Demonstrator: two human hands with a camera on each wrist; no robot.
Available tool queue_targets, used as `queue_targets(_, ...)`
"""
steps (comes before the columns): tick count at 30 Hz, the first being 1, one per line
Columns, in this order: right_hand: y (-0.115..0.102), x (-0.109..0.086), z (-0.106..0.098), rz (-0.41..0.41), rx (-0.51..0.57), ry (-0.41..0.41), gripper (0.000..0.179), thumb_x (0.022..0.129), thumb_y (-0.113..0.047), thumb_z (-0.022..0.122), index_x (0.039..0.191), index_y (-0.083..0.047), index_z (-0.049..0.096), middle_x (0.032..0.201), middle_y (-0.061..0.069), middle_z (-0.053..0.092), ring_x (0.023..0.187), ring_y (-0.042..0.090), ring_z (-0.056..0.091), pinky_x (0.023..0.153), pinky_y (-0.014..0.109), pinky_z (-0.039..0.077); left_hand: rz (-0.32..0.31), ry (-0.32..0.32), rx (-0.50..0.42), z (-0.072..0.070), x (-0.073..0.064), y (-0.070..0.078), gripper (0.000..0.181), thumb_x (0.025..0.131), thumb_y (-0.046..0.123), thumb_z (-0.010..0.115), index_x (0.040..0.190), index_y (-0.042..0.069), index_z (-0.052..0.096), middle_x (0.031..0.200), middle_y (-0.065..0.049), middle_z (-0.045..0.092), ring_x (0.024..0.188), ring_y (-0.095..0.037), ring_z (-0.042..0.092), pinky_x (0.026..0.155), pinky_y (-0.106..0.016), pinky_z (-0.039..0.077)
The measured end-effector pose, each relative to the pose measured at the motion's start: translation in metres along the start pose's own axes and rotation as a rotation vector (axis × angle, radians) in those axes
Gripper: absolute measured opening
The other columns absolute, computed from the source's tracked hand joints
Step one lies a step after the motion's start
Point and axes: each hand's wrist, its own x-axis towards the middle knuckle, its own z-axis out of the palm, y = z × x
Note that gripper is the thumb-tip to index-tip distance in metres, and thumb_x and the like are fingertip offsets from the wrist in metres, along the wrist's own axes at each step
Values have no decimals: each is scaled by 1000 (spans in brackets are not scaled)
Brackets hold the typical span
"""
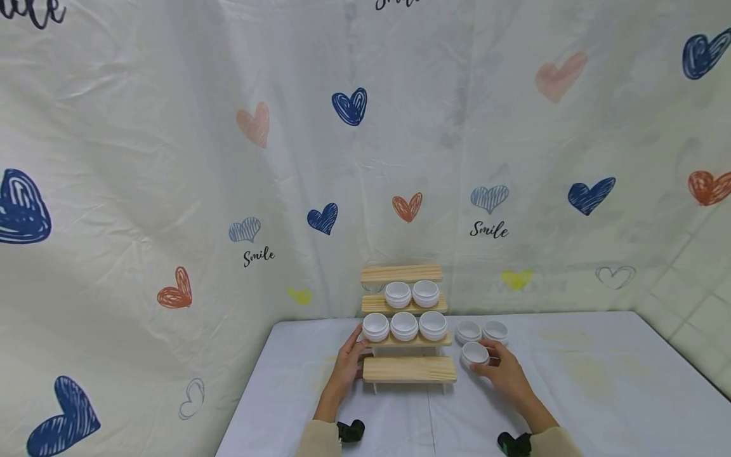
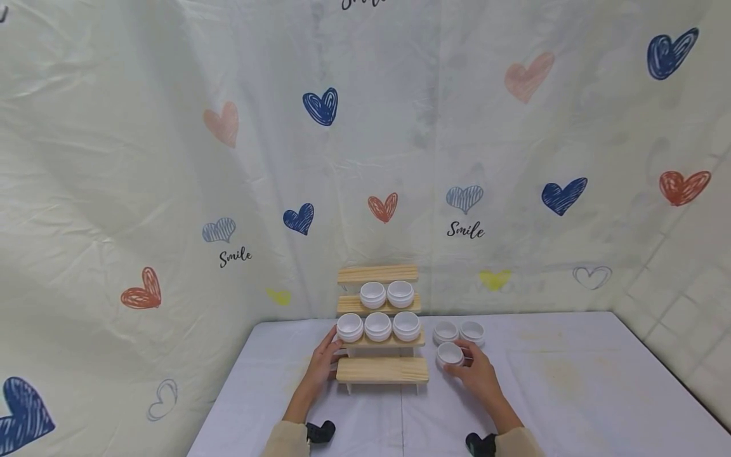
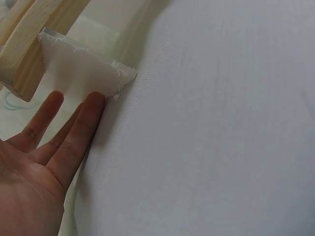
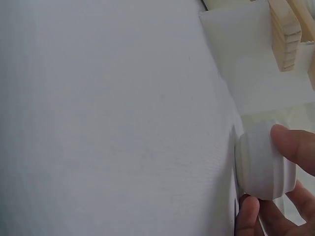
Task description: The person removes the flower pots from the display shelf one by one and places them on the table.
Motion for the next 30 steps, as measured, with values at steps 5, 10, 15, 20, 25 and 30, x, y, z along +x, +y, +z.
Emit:
queue_targets(5, 0, 2, -1, 3, -9, -7, 72, 85, -16, 82, 146, 0, 46, 138, 34, 54, 116, 40, 60, 82, 34, 54, 2, 3, 2, 0, 0, 0, 60, 106, 40, 49, 162, 30, 32, 152, -17, 51, 126, -44, 60, 77, -38, 61)
queue_targets(10, -1, 3, -2, 4, -10, -14, 72, 85, -15, 82, 146, 0, 46, 135, 34, 56, 113, 39, 60, 80, 33, 53, -2, 8, 4, 0, 1, -1, 60, 105, 42, 50, 161, 30, 32, 151, -17, 52, 125, -42, 61, 77, -37, 61)
queue_targets(15, 0, 5, -2, 16, -14, -19, 72, 86, -18, 82, 146, -1, 46, 134, 34, 57, 113, 38, 60, 80, 33, 53, -2, 2, 0, 0, 0, -1, 60, 105, 42, 50, 161, 31, 32, 153, -16, 50, 125, -41, 61, 77, -37, 60)
queue_targets(20, 4, 7, -2, 9, -16, -19, 73, 85, -19, 83, 145, -1, 47, 132, 34, 58, 112, 37, 61, 79, 31, 52, -9, 5, -7, 0, 0, -1, 60, 105, 41, 50, 161, 31, 32, 158, -15, 45, 122, -35, 63, 78, -37, 61)
queue_targets(25, 4, 8, -2, 8, -18, -24, 73, 85, -19, 83, 146, -1, 47, 133, 35, 57, 112, 37, 61, 79, 33, 52, -5, 9, 0, 0, 1, -4, 60, 105, 41, 50, 161, 30, 33, 158, -16, 45, 120, -31, 65, 79, -37, 61)
queue_targets(30, 3, 8, -2, 7, -18, -25, 73, 85, -18, 82, 146, -1, 46, 133, 35, 57, 113, 38, 60, 80, 35, 53, 10, 3, -2, -1, 2, -4, 61, 105, 39, 50, 162, 28, 31, 156, -18, 46, 121, -36, 64, 79, -37, 61)
